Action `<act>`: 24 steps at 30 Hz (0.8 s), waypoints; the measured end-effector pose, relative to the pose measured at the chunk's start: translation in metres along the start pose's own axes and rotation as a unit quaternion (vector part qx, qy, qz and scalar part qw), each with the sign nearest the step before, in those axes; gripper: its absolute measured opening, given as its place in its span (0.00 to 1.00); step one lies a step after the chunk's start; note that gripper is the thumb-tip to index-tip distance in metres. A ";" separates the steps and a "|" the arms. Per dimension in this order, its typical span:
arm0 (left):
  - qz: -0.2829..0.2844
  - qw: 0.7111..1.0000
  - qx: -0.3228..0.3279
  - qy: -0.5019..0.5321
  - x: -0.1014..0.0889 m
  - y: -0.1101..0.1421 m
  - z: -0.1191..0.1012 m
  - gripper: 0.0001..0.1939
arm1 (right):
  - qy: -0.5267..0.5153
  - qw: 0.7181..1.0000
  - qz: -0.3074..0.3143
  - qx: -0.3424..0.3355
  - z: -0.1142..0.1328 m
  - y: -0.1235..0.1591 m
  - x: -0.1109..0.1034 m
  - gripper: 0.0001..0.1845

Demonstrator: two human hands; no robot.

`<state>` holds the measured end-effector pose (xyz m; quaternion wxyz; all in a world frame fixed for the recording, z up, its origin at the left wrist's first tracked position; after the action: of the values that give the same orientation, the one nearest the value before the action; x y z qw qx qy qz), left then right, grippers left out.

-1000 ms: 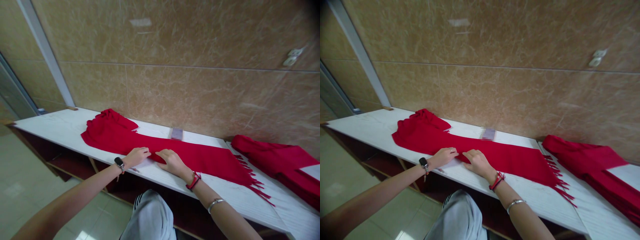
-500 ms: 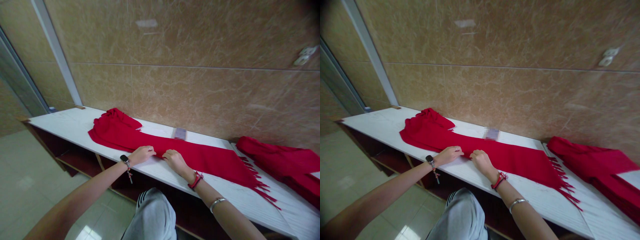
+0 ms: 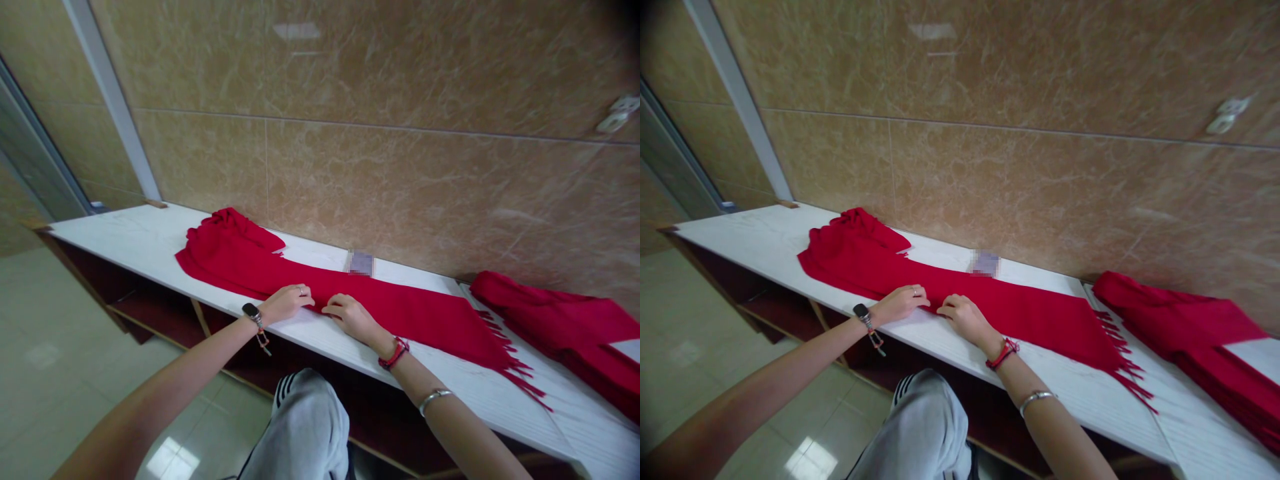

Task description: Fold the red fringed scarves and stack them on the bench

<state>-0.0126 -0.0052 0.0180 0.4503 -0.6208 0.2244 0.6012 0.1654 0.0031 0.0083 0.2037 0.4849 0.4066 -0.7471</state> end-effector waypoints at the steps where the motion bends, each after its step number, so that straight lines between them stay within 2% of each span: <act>1: 0.002 1.000 0.004 0.002 0.000 0.000 0.000 0.15 | -0.009 1.000 0.002 0.001 -0.001 0.000 0.000 0.13; 8: 0.005 0.998 0.031 0.050 -0.004 0.003 0.000 0.18 | -0.073 0.997 0.020 0.008 -0.004 0.003 -0.001 0.14; 13: -0.020 0.996 0.010 0.088 -0.007 0.014 0.000 0.13 | -0.084 0.996 0.033 0.014 -0.003 0.003 -0.006 0.12; 19: -0.030 0.994 -0.015 0.108 -0.008 0.015 -0.002 0.12 | -0.084 0.994 -0.004 0.071 -0.010 0.002 -0.007 0.16; 24: -0.011 0.997 -0.021 0.079 -0.005 0.014 -0.002 0.14 | -0.025 0.997 0.059 0.049 -0.014 0.005 0.002 0.18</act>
<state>-0.0240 -0.0157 0.0181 0.4247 -0.6785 0.2396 0.5495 0.1760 0.0117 0.0021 0.2333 0.4983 0.3348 -0.7650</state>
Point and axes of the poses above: each hand's wrist, its own y-axis away from the middle knuckle, its own x-axis out of the palm, z = x × y, the point moved 3 cm from there along -y, towards the middle knuckle, and after that the axes turned 10 degrees about x, right-handed, at the moved point
